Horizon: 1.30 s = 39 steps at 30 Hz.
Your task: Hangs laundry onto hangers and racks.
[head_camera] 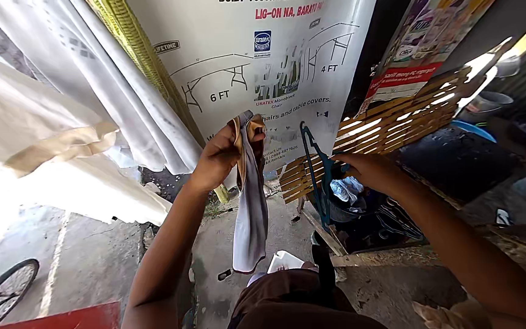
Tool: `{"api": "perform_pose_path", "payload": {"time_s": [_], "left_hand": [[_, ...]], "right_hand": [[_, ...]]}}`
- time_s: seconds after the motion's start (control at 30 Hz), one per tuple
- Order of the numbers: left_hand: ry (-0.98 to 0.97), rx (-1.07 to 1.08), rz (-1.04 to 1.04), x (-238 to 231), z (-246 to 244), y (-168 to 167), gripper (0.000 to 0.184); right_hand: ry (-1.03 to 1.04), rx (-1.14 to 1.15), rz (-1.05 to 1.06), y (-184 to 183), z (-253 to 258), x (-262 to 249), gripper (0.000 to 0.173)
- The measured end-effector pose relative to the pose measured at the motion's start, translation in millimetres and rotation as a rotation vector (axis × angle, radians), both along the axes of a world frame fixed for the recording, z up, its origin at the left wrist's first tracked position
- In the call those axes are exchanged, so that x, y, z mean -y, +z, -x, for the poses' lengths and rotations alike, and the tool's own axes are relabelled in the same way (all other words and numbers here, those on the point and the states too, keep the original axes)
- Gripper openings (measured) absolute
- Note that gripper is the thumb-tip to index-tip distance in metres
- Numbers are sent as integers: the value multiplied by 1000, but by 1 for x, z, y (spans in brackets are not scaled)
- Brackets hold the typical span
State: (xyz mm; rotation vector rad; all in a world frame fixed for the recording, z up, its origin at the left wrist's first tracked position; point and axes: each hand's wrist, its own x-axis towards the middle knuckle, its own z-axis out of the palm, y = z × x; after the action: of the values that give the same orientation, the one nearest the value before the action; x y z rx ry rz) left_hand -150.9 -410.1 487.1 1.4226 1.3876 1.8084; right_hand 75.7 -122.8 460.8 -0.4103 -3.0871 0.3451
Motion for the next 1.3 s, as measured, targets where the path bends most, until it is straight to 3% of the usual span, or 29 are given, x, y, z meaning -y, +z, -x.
{"api": "perform_pose_path", "payload": {"time_s": [0.1, 0.2, 0.27, 0.37, 0.47, 0.53, 0.6, 0.77, 0.9, 1.07, 1.17, 1.3], "left_hand": [[60, -61, -25, 7, 3, 0, 56], [93, -30, -21, 13, 5, 5, 52], [93, 49, -8, 19, 9, 7, 50], [15, 203, 15, 31, 19, 8, 42], [24, 329, 5, 39, 30, 8, 33], [14, 371, 15, 42, 35, 7, 46], [4, 434, 10, 41, 33, 7, 58], [-68, 526, -23, 25, 25, 25, 78], [-145, 520, -45, 22, 17, 44, 83], [-119, 509, -66, 35, 23, 66, 98], [-9, 535, -91, 53, 37, 71, 99], [28, 482, 12, 66, 45, 70, 96]], "right_hand": [[12, -129, -103, 1, -2, -8, 24], [-21, -158, -271, 5, 0, -14, 22], [-19, -165, -221, 9, 3, -23, 25], [-27, -118, 240, 27, 3, -27, 26], [-85, -343, 806, 26, 2, -24, 34], [-110, -524, 1136, 24, 4, -10, 40], [-82, -693, 1304, 20, 8, 14, 43], [162, -1209, 1075, -10, 52, 64, 42], [294, -1309, 931, -41, 75, 97, 36], [478, -960, 430, -65, 72, 82, 42], [411, -778, 231, -48, 44, 64, 36], [324, -536, 148, -2, 10, 44, 35]]}}
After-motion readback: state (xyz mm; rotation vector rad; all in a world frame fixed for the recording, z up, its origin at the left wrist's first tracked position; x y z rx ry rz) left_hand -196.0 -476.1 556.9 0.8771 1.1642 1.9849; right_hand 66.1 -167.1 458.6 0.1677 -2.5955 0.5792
